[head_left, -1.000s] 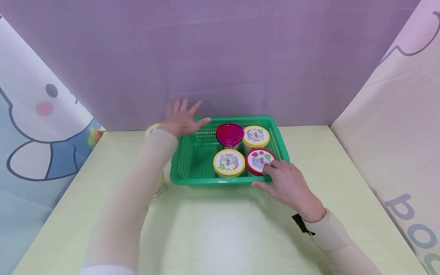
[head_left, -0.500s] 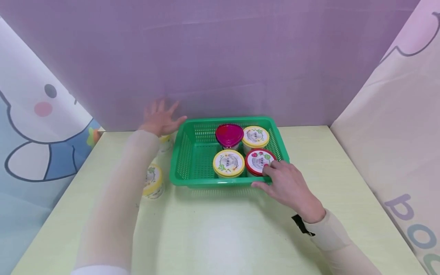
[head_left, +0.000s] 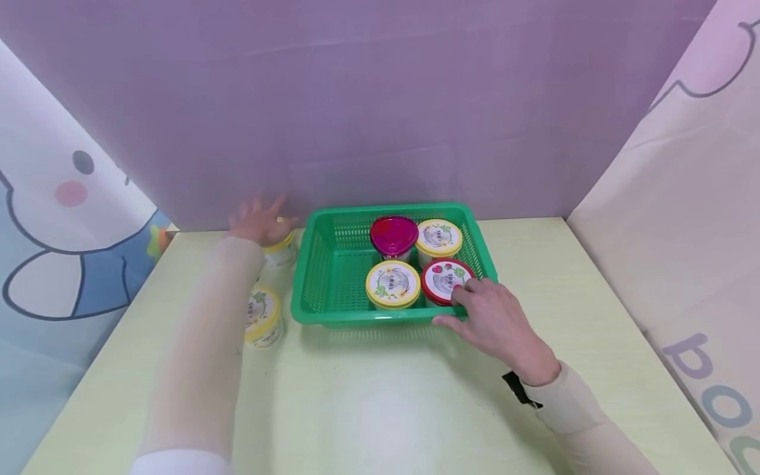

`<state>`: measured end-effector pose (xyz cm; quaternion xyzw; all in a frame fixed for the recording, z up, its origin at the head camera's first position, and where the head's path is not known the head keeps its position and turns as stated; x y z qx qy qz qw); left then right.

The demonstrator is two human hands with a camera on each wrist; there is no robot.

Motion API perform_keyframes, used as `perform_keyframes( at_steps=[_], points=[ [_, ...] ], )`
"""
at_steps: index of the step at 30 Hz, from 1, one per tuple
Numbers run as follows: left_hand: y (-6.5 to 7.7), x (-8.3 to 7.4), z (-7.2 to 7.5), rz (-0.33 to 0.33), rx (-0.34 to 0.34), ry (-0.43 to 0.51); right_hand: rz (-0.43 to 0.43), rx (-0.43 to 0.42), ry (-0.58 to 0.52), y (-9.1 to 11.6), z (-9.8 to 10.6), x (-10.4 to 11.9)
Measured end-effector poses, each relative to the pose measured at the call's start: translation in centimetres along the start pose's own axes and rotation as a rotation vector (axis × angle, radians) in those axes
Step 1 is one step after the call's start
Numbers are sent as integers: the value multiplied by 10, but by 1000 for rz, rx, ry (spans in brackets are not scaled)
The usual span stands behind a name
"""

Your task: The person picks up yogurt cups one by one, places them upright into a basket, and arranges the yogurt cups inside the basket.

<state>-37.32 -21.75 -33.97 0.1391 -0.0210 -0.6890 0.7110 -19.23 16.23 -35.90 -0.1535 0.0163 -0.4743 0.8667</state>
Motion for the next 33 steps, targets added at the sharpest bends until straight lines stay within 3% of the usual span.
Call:
perform_keyframes(
  at_steps=[13,19,33],
  points=[
    [-6,7,-22,98,111,15,13,-30,4,0,1,1],
    [-11,10,-31,102,158,34,18,-22,2,0,-1,2],
    [-11,8,-30,85,117,-17,11,-18,9,0,0,1]
  ],
)
Point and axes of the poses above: each hand's wrist, its own y-axis away from the middle knuckle, its own z-axis out of the back of the hand, x = y × z, the point moved 6 cm from there along -y, towards the middle knuckle, and after that the axes turned 5 degrees about z, right-handed, at the moved point
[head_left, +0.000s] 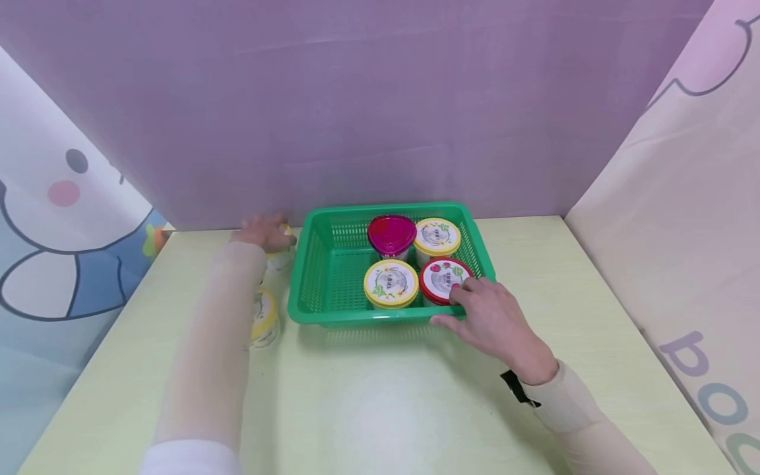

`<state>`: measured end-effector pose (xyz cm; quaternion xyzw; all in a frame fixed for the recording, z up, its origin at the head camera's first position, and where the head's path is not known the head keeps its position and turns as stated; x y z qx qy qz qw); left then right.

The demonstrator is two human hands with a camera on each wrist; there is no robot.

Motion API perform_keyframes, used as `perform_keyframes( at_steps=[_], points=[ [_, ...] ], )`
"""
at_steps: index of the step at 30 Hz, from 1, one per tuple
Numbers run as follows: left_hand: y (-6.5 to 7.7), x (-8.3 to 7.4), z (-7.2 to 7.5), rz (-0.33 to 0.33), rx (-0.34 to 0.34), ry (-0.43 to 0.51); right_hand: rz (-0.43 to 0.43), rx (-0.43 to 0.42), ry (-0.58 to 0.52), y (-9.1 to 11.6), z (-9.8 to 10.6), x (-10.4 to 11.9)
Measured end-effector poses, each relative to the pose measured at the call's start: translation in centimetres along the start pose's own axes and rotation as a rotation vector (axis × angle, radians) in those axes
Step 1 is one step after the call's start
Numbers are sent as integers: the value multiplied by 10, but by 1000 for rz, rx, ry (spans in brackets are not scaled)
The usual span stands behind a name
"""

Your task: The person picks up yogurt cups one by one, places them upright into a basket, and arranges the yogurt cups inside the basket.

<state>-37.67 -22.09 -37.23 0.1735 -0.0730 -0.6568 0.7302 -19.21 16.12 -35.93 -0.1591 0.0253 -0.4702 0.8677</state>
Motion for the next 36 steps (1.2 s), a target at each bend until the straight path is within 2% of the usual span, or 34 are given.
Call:
perform_keyframes(
  at_steps=[9,20,36],
  points=[
    [11,-2,14,-27,-28,1,2,3,3,1,-1,1],
    [25,-14,35,-81,-59,27,1,-1,0,1,-1,0],
    [34,-21,64,-151,-141,-21,-2,-3,3,2,1,2]
  ],
)
Point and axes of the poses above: each hand's wrist, its own y-axis away from the middle knuckle, its own z-axis out of the back of the hand, x = y × z, the point moved 6 cm from there along -y, towards the middle knuckle, and after that the axes turned 5 degrees about z, right-handed, at the moved point
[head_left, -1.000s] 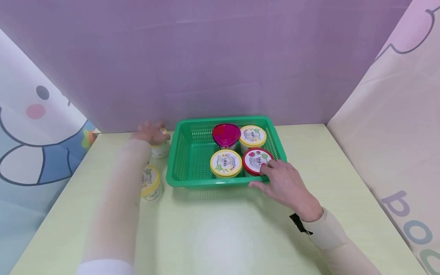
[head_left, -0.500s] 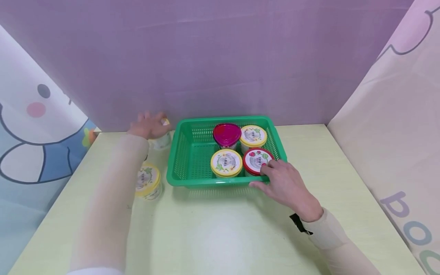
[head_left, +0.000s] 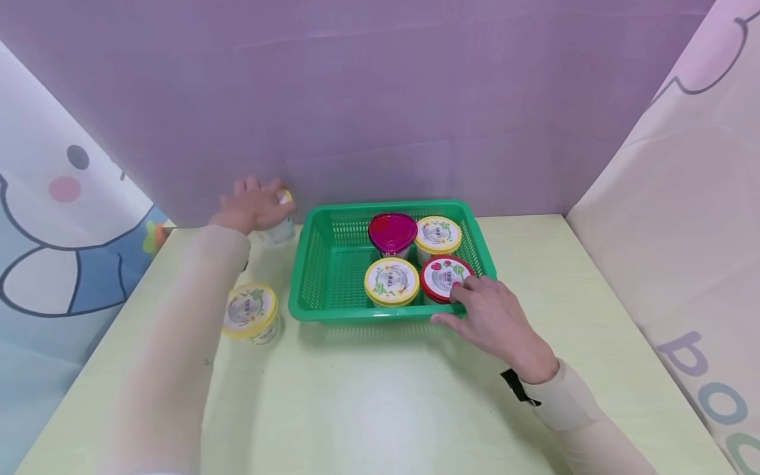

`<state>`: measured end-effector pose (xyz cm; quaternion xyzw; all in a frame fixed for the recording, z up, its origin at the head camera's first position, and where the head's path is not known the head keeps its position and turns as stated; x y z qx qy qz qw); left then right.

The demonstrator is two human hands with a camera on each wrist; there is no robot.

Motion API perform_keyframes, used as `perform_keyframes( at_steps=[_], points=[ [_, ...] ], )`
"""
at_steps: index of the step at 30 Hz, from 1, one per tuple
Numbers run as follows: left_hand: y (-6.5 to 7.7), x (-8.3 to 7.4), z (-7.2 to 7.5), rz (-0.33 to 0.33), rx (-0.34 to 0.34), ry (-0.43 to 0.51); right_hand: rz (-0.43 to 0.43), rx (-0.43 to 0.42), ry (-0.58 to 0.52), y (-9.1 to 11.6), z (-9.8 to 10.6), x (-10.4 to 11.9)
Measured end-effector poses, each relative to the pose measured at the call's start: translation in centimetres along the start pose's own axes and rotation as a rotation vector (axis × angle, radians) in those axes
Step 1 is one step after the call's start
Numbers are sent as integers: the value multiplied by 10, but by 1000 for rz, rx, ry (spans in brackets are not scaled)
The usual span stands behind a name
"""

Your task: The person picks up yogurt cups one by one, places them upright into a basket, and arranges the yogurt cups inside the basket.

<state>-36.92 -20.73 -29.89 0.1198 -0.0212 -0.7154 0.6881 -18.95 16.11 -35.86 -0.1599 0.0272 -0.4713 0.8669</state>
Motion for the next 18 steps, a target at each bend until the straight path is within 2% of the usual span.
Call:
perform_keyframes(
  at_steps=[11,18],
  points=[
    [6,-24,16,-71,-43,-21,-9,9,-3,0,-1,-1],
    [9,-40,21,-106,-53,-55,-12,12,-2,-1,-2,-1]
  ],
)
Point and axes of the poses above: each hand's wrist, its own y-axis away from the middle knuckle, its own z-axis out of the back of the hand, x = y × z, the point moved 6 cm from there along -y, towards the middle knuckle, and after that the axes turned 5 degrees about z, right-handed, at the moved point
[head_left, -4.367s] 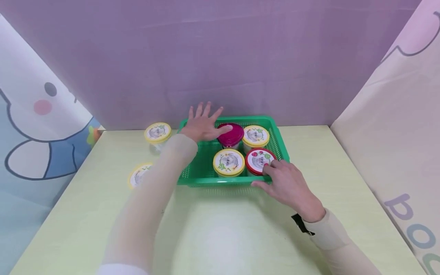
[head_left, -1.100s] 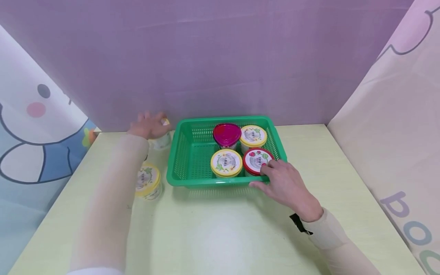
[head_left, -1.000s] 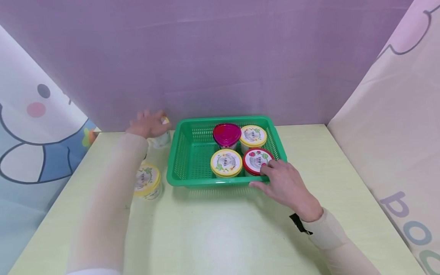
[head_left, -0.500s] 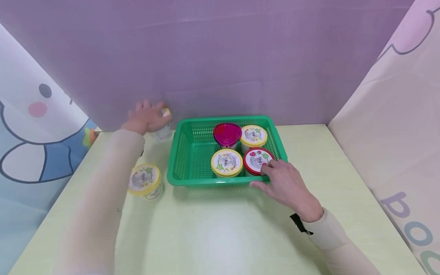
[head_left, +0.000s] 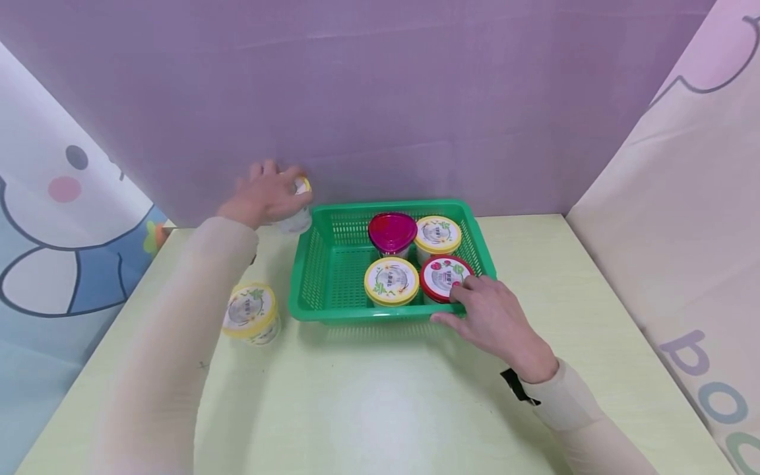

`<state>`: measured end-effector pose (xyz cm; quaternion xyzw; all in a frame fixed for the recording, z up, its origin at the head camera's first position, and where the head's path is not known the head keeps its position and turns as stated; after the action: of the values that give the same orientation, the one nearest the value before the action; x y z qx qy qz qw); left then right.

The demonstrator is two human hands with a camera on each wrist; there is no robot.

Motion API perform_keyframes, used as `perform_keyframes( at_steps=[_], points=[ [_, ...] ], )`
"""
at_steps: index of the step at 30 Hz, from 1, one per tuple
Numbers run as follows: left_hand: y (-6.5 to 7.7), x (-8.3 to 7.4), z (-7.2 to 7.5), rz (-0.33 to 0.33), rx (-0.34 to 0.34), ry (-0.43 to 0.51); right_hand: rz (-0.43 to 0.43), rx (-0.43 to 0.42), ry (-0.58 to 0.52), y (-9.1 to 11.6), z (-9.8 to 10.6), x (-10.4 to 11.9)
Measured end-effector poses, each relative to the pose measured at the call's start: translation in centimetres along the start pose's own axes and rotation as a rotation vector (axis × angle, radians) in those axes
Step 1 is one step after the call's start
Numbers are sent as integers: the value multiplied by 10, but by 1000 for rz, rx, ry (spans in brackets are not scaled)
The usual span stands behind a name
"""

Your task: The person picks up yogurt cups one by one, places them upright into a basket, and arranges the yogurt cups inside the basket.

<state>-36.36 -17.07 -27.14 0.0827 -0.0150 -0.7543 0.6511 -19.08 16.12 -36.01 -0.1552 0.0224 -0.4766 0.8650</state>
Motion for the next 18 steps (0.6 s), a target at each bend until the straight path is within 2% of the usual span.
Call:
perform_keyframes(
  at_steps=[8,18],
  points=[
    [-4,-18,-2,-29,-1,-1,15,-16,1,-1,0,1],
    [-7,-40,-6,-74,-13,-51,19,-13,4,-1,-1,1]
  ],
)
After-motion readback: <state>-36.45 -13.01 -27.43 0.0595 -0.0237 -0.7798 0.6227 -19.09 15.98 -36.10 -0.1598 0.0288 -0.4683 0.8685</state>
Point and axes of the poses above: each hand's wrist, its own y-axis away from the middle knuckle, its own z-axis out of the back of the hand, x = y × z, the point moved 6 cm from there along -y, towards the middle knuckle, and after that the axes turned 5 degrees about z, right-handed, at the moved point
